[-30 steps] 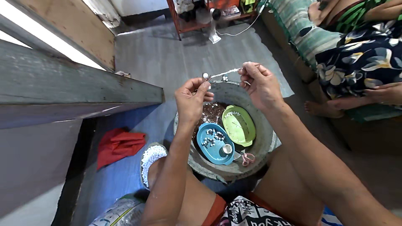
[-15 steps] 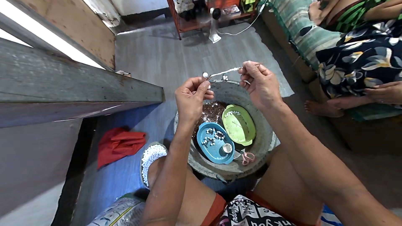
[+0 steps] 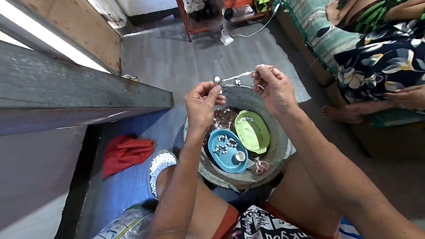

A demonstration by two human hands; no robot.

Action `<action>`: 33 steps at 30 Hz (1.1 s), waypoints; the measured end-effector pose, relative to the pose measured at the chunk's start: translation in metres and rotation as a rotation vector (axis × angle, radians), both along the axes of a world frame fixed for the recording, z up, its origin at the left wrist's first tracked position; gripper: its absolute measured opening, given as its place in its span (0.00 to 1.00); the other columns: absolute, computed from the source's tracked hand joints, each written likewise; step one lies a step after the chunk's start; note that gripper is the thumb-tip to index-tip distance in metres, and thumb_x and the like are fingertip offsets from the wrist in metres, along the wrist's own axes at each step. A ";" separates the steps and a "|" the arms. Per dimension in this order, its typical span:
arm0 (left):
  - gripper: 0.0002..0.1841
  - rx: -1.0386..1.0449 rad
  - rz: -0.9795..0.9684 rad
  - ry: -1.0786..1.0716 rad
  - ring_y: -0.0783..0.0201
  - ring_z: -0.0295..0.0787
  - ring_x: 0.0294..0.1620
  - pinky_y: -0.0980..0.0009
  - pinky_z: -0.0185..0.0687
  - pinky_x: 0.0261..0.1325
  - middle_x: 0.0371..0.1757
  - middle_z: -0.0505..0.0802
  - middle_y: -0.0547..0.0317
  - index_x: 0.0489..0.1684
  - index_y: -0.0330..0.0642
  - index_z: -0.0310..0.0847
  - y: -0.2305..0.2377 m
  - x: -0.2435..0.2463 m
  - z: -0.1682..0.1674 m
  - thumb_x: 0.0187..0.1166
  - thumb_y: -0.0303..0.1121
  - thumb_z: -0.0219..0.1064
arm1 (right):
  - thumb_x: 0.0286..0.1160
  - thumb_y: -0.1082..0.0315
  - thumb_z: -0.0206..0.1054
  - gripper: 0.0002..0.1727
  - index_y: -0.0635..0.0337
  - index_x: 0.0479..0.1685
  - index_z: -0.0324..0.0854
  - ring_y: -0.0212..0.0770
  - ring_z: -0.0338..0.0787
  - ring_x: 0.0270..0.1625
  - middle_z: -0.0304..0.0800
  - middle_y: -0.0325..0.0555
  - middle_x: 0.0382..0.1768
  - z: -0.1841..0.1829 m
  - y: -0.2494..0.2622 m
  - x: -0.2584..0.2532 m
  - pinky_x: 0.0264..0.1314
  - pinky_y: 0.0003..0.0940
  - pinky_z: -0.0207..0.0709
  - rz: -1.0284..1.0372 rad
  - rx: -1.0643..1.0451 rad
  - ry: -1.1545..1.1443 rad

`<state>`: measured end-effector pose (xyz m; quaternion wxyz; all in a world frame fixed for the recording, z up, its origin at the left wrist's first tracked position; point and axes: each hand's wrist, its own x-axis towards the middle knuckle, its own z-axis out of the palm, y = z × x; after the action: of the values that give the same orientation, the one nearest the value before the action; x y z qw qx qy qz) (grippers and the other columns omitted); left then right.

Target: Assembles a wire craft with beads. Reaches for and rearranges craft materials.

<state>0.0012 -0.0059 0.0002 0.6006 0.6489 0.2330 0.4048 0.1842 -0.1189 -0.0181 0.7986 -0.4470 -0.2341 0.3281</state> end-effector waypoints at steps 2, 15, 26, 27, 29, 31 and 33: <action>0.06 0.002 0.007 0.000 0.57 0.96 0.32 0.61 0.98 0.39 0.39 0.94 0.49 0.50 0.29 0.84 0.000 0.000 0.000 0.81 0.21 0.68 | 0.89 0.63 0.62 0.11 0.60 0.51 0.85 0.34 0.89 0.38 0.93 0.46 0.44 0.001 -0.001 0.001 0.42 0.28 0.85 -0.001 0.010 -0.001; 0.06 0.059 0.021 0.008 0.57 0.96 0.33 0.61 0.98 0.40 0.39 0.94 0.49 0.50 0.29 0.84 0.000 0.000 -0.001 0.81 0.21 0.68 | 0.88 0.64 0.63 0.10 0.61 0.51 0.86 0.35 0.89 0.39 0.93 0.47 0.43 -0.001 0.000 0.003 0.43 0.29 0.85 -0.035 0.027 -0.080; 0.06 0.063 0.018 0.002 0.56 0.96 0.33 0.60 0.99 0.40 0.39 0.94 0.49 0.49 0.29 0.84 0.001 0.000 -0.002 0.81 0.21 0.69 | 0.88 0.64 0.63 0.11 0.62 0.51 0.85 0.35 0.89 0.39 0.93 0.47 0.43 -0.001 -0.001 0.002 0.43 0.29 0.85 -0.023 0.021 -0.099; 0.06 0.065 0.022 0.004 0.56 0.96 0.32 0.60 0.99 0.40 0.39 0.94 0.49 0.49 0.29 0.84 0.001 0.000 -0.002 0.81 0.21 0.68 | 0.89 0.64 0.63 0.11 0.62 0.51 0.85 0.35 0.89 0.39 0.93 0.47 0.43 -0.001 -0.001 0.002 0.43 0.29 0.85 -0.023 0.027 -0.101; 0.06 0.064 0.027 0.016 0.57 0.97 0.33 0.60 0.99 0.40 0.40 0.94 0.49 0.50 0.29 0.84 0.001 0.000 -0.001 0.81 0.21 0.69 | 0.89 0.64 0.62 0.10 0.61 0.51 0.85 0.35 0.89 0.38 0.93 0.46 0.43 -0.001 -0.001 0.003 0.43 0.29 0.85 -0.021 0.034 -0.122; 0.06 0.067 0.026 0.022 0.57 0.97 0.33 0.61 0.99 0.41 0.40 0.95 0.49 0.50 0.29 0.84 0.001 0.000 -0.002 0.81 0.21 0.68 | 0.88 0.65 0.63 0.10 0.62 0.51 0.85 0.35 0.89 0.38 0.93 0.46 0.42 -0.001 -0.002 0.002 0.43 0.29 0.85 -0.024 0.029 -0.136; 0.06 0.068 0.026 0.022 0.57 0.97 0.33 0.61 0.99 0.41 0.40 0.95 0.49 0.50 0.29 0.84 0.001 0.000 -0.002 0.81 0.21 0.68 | 0.88 0.65 0.63 0.10 0.62 0.52 0.85 0.34 0.90 0.38 0.93 0.46 0.42 -0.001 -0.002 0.001 0.43 0.29 0.86 -0.024 0.023 -0.139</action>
<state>0.0014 -0.0052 -0.0017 0.5704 0.6700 0.2343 0.4133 0.1854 -0.1206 -0.0191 0.7893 -0.4624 -0.2873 0.2841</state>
